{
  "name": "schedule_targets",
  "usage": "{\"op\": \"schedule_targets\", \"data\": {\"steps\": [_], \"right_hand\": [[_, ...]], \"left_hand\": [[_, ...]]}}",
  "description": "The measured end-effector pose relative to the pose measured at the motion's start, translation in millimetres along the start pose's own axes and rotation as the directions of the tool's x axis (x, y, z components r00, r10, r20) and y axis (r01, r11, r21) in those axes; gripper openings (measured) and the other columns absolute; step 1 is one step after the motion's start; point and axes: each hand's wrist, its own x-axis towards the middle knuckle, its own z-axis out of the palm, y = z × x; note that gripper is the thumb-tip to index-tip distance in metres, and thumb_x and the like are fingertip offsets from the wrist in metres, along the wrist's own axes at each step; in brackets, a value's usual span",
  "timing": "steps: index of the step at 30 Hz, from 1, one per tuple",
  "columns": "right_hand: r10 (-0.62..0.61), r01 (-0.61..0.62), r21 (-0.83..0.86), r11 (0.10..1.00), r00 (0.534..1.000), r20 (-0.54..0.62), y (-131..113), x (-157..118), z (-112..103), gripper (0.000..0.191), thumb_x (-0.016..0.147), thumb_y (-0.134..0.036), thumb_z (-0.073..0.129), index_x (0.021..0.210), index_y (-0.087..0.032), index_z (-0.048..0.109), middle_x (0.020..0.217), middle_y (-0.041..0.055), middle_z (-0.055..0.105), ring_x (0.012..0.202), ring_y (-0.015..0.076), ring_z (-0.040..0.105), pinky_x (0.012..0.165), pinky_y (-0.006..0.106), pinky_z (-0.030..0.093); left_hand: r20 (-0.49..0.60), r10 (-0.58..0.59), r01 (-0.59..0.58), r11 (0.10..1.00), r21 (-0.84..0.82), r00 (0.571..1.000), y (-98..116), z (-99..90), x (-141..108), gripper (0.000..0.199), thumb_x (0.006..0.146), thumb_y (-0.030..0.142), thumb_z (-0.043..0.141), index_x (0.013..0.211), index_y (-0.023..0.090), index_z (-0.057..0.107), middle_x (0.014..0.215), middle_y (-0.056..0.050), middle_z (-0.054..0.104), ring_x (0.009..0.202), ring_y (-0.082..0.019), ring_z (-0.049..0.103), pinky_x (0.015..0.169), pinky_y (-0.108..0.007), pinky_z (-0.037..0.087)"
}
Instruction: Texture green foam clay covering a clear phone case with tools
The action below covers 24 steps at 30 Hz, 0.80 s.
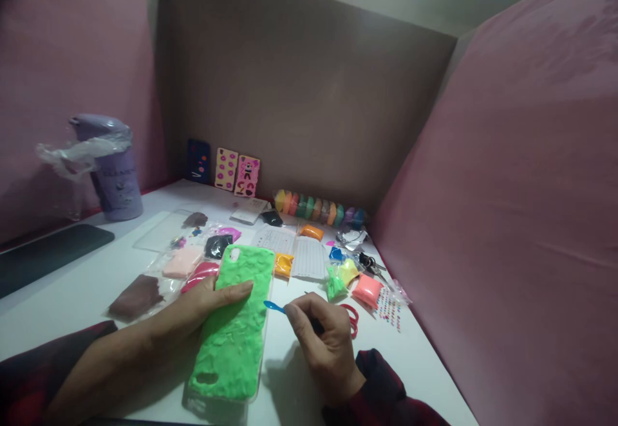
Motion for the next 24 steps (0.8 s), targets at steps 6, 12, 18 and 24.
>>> {"op": "schedule_targets", "data": {"steps": [6, 12, 18, 24], "right_hand": [[-0.049, 0.048, 0.026, 0.998, 0.999, 0.007, 0, 2, 2, 0.025, 0.086, -0.027, 0.055, 0.064, -0.015, 0.058, 0.052, -0.0040, 0.041, 0.047, 0.0086, 0.037, 0.045, 0.023, 0.027], [-0.041, 0.041, 0.018, 0.999, 0.999, 0.021, -1, 1, 1, 0.025, 0.085, -0.027, 0.056, 0.063, -0.015, 0.058, 0.052, -0.0032, 0.044, 0.047, 0.0093, 0.039, 0.044, 0.022, 0.029], [-0.096, 0.097, -0.018, 0.995, 0.994, 0.060, -3, 1, 0, 0.024, 0.085, -0.024, 0.056, 0.063, -0.015, 0.060, 0.051, -0.0022, 0.048, 0.046, 0.0094, 0.042, 0.045, 0.023, 0.030], [-0.085, 0.088, -0.027, 0.996, 0.994, 0.071, -5, 2, -1, 0.024, 0.084, -0.024, 0.057, 0.063, -0.015, 0.061, 0.050, -0.0022, 0.049, 0.046, 0.0093, 0.042, 0.045, 0.023, 0.030]], "left_hand": [[0.022, 0.015, -0.014, 1.000, -0.027, 1.000, -2, -5.1, 1, 0.026, 0.076, 0.026, 0.068, 0.101, 0.019, 0.066, 0.106, -0.006, 0.068, 0.110, -0.025, 0.055, 0.100, -0.039, 0.037], [0.021, 0.019, -0.019, 1.000, -0.020, 1.000, -3, -6.5, -2, 0.032, 0.071, 0.029, 0.073, 0.101, 0.019, 0.067, 0.107, -0.006, 0.068, 0.113, -0.026, 0.054, 0.099, -0.038, 0.039], [0.007, 0.015, -0.015, 0.999, -0.032, 1.000, -2, -9.8, 0, 0.033, 0.076, 0.032, 0.069, 0.106, 0.018, 0.065, 0.104, -0.010, 0.069, 0.108, -0.028, 0.057, 0.097, -0.043, 0.041], [0.004, 0.012, -0.012, 0.999, -0.043, 1.000, -1, -5.4, 0, 0.031, 0.079, 0.030, 0.065, 0.108, 0.019, 0.063, 0.106, -0.009, 0.069, 0.108, -0.027, 0.058, 0.095, -0.040, 0.042]]}}
